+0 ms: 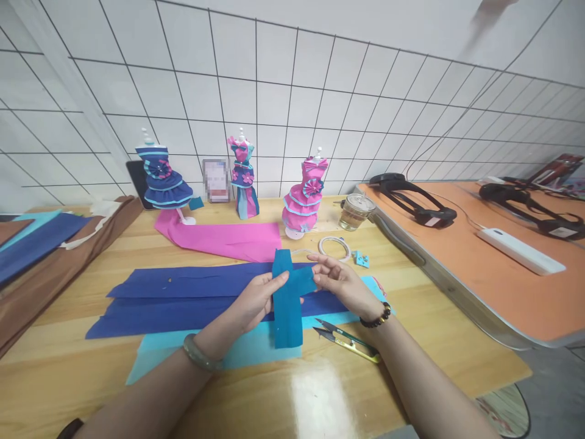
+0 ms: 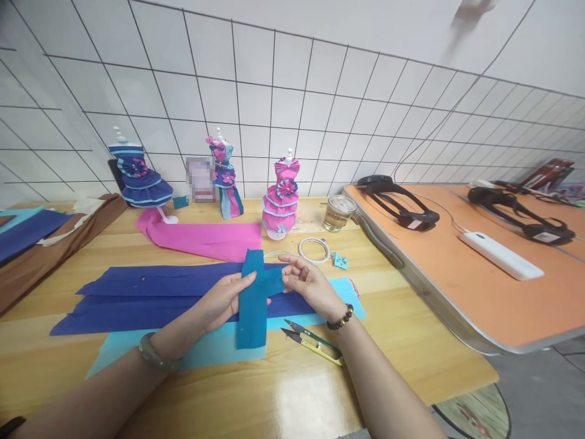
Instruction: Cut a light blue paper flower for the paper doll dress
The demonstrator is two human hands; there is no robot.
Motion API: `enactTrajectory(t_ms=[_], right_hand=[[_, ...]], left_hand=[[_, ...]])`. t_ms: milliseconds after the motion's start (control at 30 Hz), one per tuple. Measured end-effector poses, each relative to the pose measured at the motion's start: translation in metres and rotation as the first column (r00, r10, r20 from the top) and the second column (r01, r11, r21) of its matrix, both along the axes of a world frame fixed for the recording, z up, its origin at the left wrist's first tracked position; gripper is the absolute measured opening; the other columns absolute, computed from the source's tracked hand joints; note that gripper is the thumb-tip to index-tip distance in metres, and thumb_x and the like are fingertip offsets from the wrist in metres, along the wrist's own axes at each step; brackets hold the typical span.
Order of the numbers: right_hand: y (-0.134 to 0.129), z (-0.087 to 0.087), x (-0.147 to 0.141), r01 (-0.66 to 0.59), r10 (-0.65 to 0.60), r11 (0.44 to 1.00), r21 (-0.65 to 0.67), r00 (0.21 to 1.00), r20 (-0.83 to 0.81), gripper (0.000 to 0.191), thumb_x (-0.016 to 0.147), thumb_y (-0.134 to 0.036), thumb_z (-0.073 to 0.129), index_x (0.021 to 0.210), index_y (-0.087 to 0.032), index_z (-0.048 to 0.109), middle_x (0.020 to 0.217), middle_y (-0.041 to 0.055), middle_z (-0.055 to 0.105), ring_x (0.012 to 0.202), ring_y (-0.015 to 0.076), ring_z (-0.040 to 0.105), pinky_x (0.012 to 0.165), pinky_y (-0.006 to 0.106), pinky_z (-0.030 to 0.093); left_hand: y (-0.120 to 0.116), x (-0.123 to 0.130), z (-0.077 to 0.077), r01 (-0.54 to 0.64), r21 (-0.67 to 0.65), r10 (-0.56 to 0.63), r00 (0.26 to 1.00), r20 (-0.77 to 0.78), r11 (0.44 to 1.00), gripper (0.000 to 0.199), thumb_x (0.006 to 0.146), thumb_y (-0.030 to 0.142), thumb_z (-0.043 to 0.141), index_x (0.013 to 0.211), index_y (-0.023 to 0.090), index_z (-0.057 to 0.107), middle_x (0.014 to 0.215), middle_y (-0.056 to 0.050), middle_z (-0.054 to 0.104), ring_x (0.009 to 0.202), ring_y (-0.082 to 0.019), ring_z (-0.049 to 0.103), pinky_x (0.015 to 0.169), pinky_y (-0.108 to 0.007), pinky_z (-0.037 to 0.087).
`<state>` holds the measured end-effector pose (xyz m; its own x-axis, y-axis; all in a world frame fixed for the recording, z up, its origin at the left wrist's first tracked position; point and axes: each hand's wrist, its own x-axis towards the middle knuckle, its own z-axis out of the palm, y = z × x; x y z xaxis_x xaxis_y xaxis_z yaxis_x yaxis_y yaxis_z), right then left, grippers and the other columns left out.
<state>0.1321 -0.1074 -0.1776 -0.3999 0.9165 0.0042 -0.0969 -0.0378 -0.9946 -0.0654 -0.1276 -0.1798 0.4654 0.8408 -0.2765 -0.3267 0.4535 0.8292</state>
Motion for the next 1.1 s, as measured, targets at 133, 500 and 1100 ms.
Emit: enactTrajectory(t_ms=[133, 500, 1100], right_hand=[[-0.001, 0.001, -0.001, -0.011, 0.011, 1.0, -0.029, 1.0, 0.013, 0.04, 0.072, -0.028, 0.062, 0.11, -0.02, 0.051, 0.08, 0.0004, 0.053, 0.067, 0.0095, 0.051, 0.063, 0.025, 0.044], [-0.001, -0.002, -0.007, 0.072, -0.085, 0.994, 0.083, 0.983, 0.163, 0.041, 0.066, -0.031, 0.065, 0.104, -0.018, 0.054, 0.072, -0.0024, 0.049, 0.06, 0.0078, 0.047, 0.056, 0.022, 0.04], [-0.011, -0.001, -0.014, 0.052, -0.066, 0.992, 0.115, 0.991, 0.119, 0.022, 0.073, -0.035, 0.06, 0.087, -0.019, 0.06, 0.085, 0.0031, 0.063, 0.075, 0.0142, 0.057, 0.072, 0.031, 0.046]], left_hand=[[0.0, -0.001, -0.003, 0.007, 0.029, -0.004, 0.995, -0.097, 1.0, 0.039, 0.067, 0.032, 0.067, 0.1, 0.012, 0.059, 0.094, -0.013, 0.065, 0.078, -0.024, 0.063, 0.067, -0.035, 0.051], [0.001, -0.002, -0.01, 0.021, 0.058, -0.013, 0.989, -0.146, 0.998, 0.037, 0.064, 0.032, 0.068, 0.094, 0.012, 0.061, 0.085, -0.011, 0.066, 0.071, -0.023, 0.064, 0.065, -0.035, 0.05], [-0.007, 0.001, -0.001, 0.118, 0.012, -0.115, 0.984, -0.138, 0.993, 0.033, 0.062, 0.031, 0.07, 0.087, 0.012, 0.061, 0.081, -0.011, 0.067, 0.071, -0.021, 0.063, 0.065, -0.032, 0.048]])
